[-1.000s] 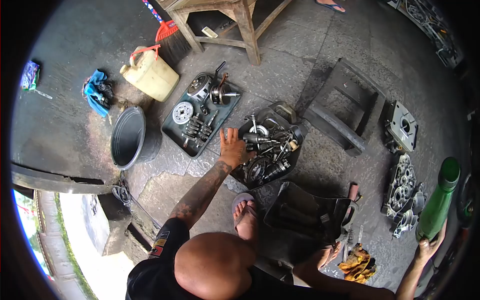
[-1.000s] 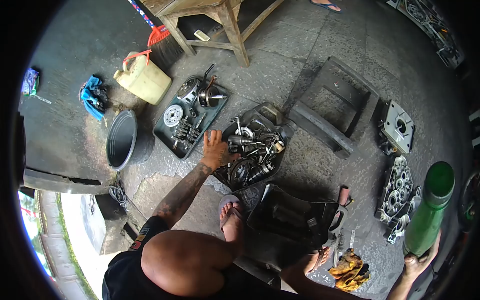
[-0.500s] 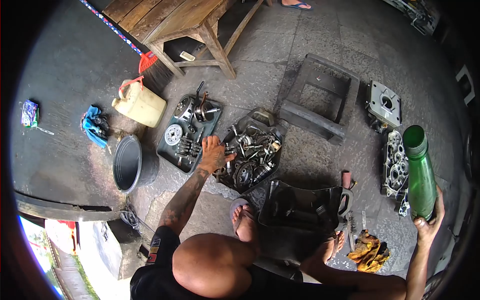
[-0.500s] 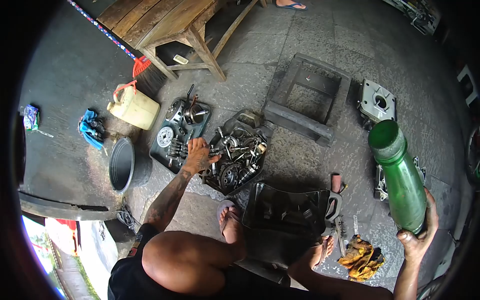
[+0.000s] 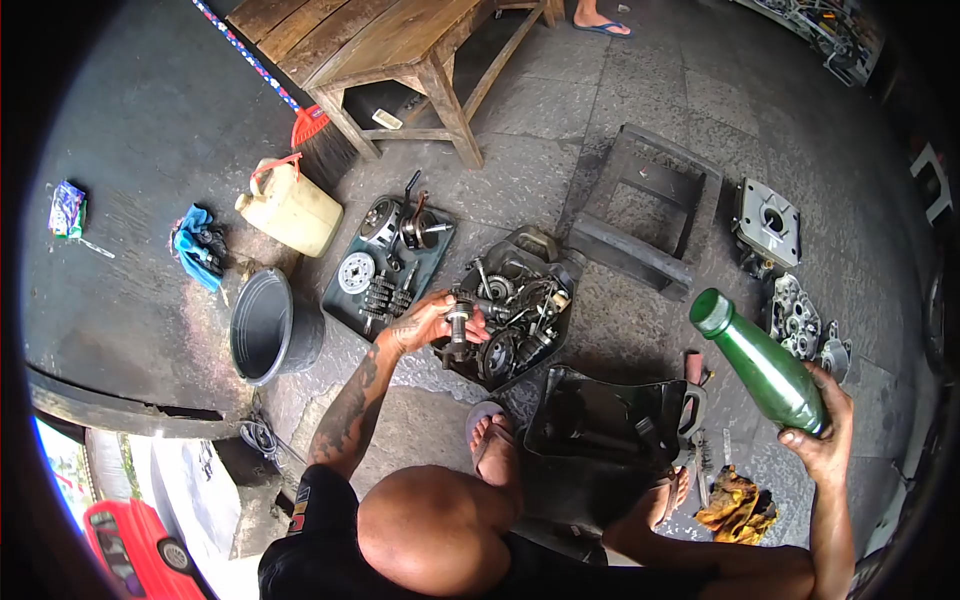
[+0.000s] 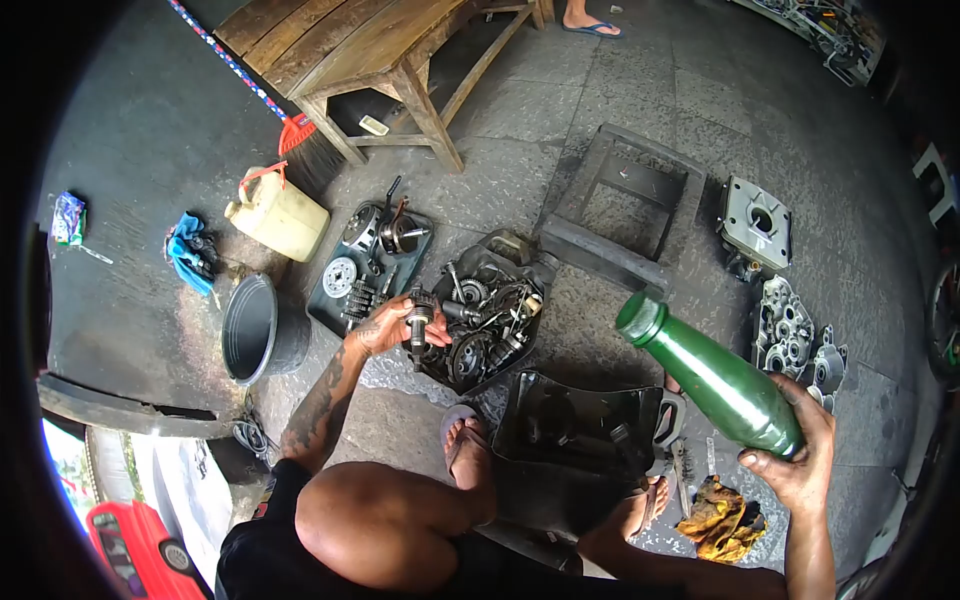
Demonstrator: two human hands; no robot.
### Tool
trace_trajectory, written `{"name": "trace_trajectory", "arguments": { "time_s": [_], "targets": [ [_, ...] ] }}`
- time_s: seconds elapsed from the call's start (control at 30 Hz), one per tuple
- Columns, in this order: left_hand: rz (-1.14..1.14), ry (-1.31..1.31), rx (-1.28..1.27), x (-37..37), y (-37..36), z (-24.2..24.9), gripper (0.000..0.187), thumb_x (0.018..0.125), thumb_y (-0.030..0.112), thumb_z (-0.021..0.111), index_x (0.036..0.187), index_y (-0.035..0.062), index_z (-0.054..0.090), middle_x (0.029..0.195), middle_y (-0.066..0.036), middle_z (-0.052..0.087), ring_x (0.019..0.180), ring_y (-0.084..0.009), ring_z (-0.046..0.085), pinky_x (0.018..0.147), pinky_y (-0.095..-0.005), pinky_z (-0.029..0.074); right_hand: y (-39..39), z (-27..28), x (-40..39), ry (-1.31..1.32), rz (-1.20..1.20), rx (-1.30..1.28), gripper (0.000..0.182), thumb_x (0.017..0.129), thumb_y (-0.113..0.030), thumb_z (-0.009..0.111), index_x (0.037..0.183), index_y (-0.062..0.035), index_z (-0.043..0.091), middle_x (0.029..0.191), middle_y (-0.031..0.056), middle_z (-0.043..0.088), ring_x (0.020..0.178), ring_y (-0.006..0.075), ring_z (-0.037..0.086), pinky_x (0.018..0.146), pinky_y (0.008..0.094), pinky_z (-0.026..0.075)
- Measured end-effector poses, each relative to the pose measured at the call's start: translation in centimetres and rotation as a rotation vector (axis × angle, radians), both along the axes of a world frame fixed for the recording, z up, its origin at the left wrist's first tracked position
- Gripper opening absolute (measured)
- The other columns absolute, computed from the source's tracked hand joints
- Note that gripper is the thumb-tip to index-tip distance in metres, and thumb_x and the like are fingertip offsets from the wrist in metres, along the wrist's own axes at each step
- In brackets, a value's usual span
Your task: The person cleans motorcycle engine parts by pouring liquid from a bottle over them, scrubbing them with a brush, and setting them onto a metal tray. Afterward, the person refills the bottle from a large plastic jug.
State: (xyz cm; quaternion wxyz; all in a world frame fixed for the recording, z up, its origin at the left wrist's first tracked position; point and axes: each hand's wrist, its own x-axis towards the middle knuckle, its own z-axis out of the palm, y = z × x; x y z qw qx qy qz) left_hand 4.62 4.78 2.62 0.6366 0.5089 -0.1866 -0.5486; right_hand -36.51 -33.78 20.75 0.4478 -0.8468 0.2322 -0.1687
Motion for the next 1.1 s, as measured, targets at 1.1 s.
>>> {"name": "trace_trajectory", "arguments": {
  "time_s": [1.1],
  "targets": [
    [0.056, 0.535, 0.073, -24.9, -12.9, -9.7, 0.046, 0.101, 0.054, 0.04, 0.129, 0.0219, 0.057, 0.114, 0.0, 0.064, 0.105, -0.0207, 0.062, 0.081, -0.041, 0.046, 8.3, 8.1, 3.8, 0.684, 0.563, -0.891, 0.051, 0.069, -0.024, 0.08, 0.114, -0.0078, 0.063, 0.092, 0.0091, 0.066, 0.085, 0.0276, 0.066, 0.072, 0.0391, 0.053]
  ]
}}
